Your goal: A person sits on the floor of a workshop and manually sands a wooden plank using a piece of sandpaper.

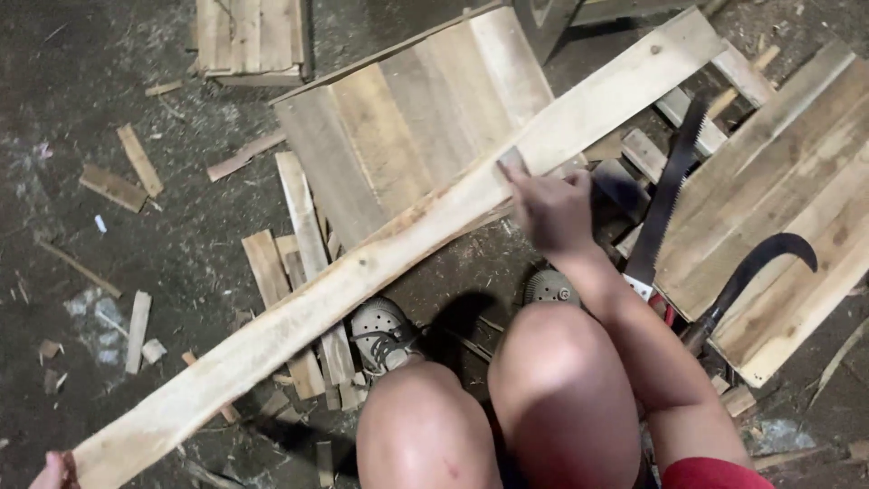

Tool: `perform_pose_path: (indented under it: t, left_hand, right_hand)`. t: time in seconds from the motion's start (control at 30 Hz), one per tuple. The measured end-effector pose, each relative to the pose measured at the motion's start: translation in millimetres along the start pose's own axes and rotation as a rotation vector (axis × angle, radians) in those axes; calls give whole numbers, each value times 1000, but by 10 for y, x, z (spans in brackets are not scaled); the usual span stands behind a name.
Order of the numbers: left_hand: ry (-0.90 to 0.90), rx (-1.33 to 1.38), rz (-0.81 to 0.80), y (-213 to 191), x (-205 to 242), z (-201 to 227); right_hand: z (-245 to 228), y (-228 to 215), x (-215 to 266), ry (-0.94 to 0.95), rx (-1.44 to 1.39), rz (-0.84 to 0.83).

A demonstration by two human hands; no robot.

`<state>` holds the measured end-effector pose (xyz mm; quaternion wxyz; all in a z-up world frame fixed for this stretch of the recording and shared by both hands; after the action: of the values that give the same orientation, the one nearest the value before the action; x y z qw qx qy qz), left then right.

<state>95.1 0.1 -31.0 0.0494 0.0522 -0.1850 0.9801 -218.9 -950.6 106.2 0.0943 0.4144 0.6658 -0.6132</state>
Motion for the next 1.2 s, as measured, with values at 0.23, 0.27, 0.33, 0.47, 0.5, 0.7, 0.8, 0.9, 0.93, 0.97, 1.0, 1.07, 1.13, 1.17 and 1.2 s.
perform_pose_path:
  t: [0.23, 0.27, 0.33, 0.47, 0.5, 0.7, 0.8, 0.9, 0.93, 0.97, 1.0, 1.07, 1.13, 1.17, 1.2]
  left_hand:
    - [-237, -411, -334, 2251, -255, 2046]
    - [-237, -411, -340, 2718, -83, 2199]
    - [654, -733, -15, 3529, 246, 3404]
    - [962, -686, -184, 5973, 1073, 4494]
    - [963, -693, -325, 6416, 1198, 4588]
    - [915, -812, -677, 7582, 1512, 4352]
    - [1052, -939, -633, 7626, 1562, 4357]
    - [1077, -951, -628, 7628, 1560, 4389]
    - [1067, -941, -640, 7616, 1565, 4361]
    - [1064, -943, -642, 7640, 1548, 4346]
    - [1075, -943, -650, 7642, 1542, 4329]
    - [1085, -953, -660, 7647, 1540, 4322]
    - [1052, -903, -674, 7645, 1536, 4387]
    - [1055, -912, -666, 7614, 1533, 4381]
    - [1056, -916, -657, 7619, 1529, 4393]
  right_hand:
    - [93, 233, 19, 128, 7, -199]
    - [77, 193, -15, 131, 12, -199]
    - [36, 150, -70, 154, -12, -237]
    - [157, 34, -306, 109, 70, -300]
    - [319, 62, -376, 130, 130, -349]
    - [1905, -83, -754, 645, 126, -538]
    - [2152, -316, -839, 970, 137, -386]
    - [1704, -245, -766, 737, -323, -224]
    - [945, -327, -646, -60, -279, -124]
    - [953, -350, -648, -58, -281, -127]
    - [928, -306, -634, -57, -284, -187]
    - [826, -502, -844, -51, -295, -248]
    - [1704, -591, -733, 1403, -647, -430]
    - [2173, -202, -547, 1399, -658, -429]
    - [2553, -135, -685, 984, -266, -326]
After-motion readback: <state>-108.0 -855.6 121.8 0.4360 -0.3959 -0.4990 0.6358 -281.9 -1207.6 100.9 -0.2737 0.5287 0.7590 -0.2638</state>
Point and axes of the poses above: each hand's wrist, its own x-axis away from the middle knuckle, its own y-axis out of the palm, z = x × y, the point moved 10 cm from there along -x, towards the middle knuckle, and after that the axes turned 12 degrees about y, right-handed, at the moved point
